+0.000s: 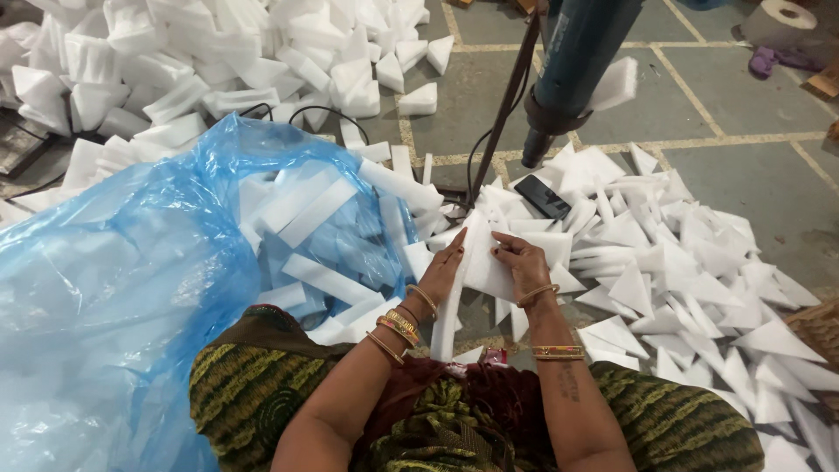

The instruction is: The person sits on the floor and repeatedly picks up rectangular white foam pieces, places them under a vertical cutting tool, and cuts them into triangular shapes. The cut pieces are dropped onto a growing pile on the floor.

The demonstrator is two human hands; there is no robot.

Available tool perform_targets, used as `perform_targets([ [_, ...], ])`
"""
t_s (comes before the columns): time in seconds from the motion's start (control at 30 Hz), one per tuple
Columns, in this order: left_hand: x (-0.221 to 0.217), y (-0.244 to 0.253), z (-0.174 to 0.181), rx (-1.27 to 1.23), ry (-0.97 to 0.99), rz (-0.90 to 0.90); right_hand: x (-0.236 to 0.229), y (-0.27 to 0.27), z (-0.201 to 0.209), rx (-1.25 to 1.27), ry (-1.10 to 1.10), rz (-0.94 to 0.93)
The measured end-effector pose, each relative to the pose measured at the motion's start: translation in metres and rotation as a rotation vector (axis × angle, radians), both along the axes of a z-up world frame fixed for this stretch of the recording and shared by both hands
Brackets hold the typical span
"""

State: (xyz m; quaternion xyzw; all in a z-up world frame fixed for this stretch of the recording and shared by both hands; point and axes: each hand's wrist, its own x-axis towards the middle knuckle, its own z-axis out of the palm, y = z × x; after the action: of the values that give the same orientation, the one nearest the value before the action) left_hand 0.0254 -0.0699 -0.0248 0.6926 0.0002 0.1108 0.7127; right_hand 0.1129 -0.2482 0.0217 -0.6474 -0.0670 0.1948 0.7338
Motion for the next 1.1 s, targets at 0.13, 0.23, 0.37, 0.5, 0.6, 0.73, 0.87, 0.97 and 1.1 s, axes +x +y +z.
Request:
perform_targets([
  [0.13,-0.004,0.006,-0.005,0.047,-0.025,0.023,-0.002,0.007,-0.005,0.046,-0.005,0.025],
  [0.23,-0.006,0.011,-0.005,0.121,0.012,0.061,-0.003,0.012,-0.004,0.054,0.000,0.034],
  [0.37,-0.008,0.014,-0.001,0.145,-0.076,0.071,-0.004,0.016,-0.002,0.049,0.001,0.035],
  [0.5,-0.015,0.014,0.010,0.196,-0.020,0.093,-0.001,0.017,-0.005,0.055,-0.013,0.068],
  [0.6,-0.019,0.017,0.014,0.214,0.032,0.057,0.001,0.016,-0.010,0.102,-0.026,0.106],
  [0.73,-0.021,0.016,0.008,0.282,0.062,0.077,-0.005,0.016,-0.007,0.139,-0.007,0.163],
  [0.87,-0.023,0.017,0.006,0.310,0.082,0.062,-0.011,0.018,0.011,0.118,0.044,0.198],
  [0.97,-0.022,0.017,0.005,0.323,0.081,0.066,-0.014,0.020,0.015,0.078,0.063,0.182],
  [1.1,-0.017,0.033,-0.003,0.389,0.144,0.074,-0.013,0.028,-0.003,0.058,-0.085,0.138],
])
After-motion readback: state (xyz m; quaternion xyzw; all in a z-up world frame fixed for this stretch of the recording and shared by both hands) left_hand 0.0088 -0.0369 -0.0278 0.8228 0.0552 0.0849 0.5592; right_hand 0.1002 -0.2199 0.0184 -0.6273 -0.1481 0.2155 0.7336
